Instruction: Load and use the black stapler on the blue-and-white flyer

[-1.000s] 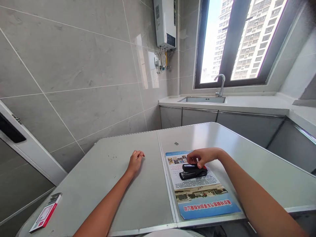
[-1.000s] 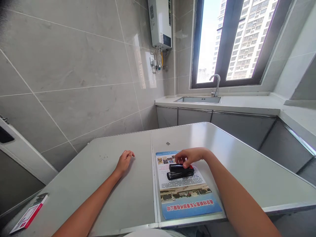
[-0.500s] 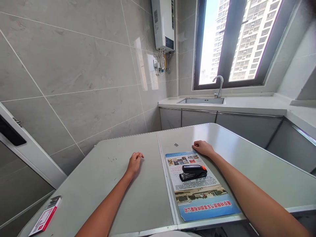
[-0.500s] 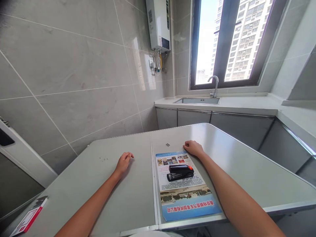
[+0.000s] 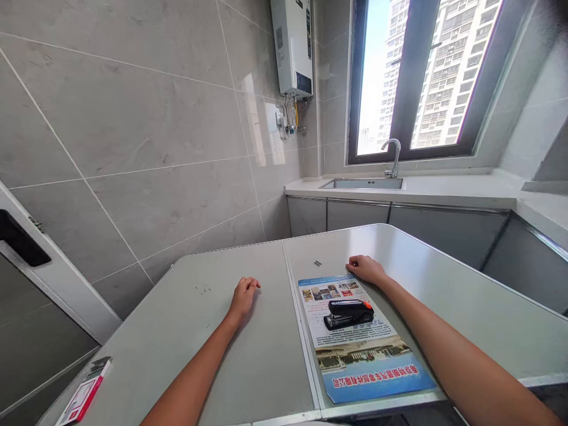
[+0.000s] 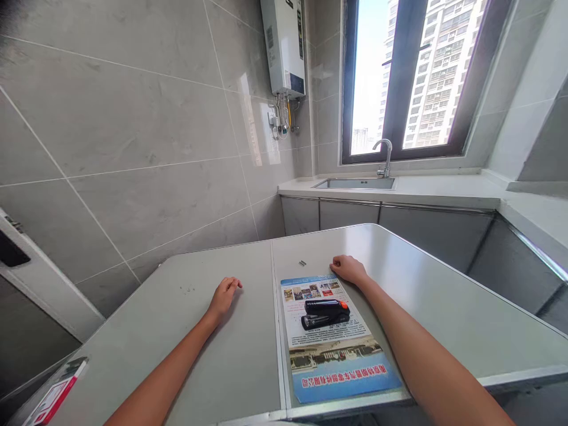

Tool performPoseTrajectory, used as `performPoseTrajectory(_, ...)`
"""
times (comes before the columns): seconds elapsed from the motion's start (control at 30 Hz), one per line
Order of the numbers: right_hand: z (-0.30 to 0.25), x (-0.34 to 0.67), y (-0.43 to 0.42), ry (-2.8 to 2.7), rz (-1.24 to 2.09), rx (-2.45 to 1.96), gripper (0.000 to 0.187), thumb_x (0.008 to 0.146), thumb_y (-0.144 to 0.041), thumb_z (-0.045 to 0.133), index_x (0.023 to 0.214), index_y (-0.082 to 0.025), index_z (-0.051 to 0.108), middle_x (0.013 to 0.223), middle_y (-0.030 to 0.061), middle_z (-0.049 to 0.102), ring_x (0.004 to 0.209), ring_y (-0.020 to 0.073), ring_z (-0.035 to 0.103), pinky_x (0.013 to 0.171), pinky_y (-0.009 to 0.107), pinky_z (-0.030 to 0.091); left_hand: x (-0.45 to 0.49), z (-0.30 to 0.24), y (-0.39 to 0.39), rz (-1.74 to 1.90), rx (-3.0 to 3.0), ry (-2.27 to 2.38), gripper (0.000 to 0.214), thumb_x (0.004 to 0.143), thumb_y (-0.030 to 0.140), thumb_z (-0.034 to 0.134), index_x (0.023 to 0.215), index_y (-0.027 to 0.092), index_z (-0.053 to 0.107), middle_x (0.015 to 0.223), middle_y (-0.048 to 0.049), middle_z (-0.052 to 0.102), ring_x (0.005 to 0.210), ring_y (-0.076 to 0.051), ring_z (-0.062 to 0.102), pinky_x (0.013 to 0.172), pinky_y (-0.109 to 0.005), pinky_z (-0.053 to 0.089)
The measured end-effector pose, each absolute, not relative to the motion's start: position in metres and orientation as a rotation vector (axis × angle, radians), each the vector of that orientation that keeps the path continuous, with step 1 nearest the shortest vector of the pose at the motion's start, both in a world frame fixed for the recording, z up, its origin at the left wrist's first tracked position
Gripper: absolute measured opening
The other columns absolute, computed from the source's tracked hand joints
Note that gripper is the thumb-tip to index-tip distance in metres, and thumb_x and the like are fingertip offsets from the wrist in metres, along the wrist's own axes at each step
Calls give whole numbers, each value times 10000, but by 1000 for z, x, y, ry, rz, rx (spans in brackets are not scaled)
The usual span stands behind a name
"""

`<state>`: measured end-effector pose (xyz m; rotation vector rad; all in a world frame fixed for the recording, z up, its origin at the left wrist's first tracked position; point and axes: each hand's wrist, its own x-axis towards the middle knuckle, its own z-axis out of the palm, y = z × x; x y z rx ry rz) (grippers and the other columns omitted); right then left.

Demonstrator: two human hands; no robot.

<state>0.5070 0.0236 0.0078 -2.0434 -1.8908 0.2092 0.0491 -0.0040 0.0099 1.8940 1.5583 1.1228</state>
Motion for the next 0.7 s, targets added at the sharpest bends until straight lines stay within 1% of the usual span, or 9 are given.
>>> performPoseTrajectory(0.37,9,505,23,-1884,222,-2056,267,906,-421,541,776,-234,681,839,58,712,767,217,608,622,289,320,50,10,-5,1131,1902,1543,434,987,459,410,775,200,686,901,-52,586,788,-197,556,742,-317,452)
performPoseTrajectory(0.7,11,504,22,-1890,231,-2062,261,902,-413,546,777,-228,681,839,63,713,749,209,605,620,286,315,52,14,-8,1117,1889,1524,433,981,462,407,781,198,685,907,-49,572,797,-194,552,765,-321,446)
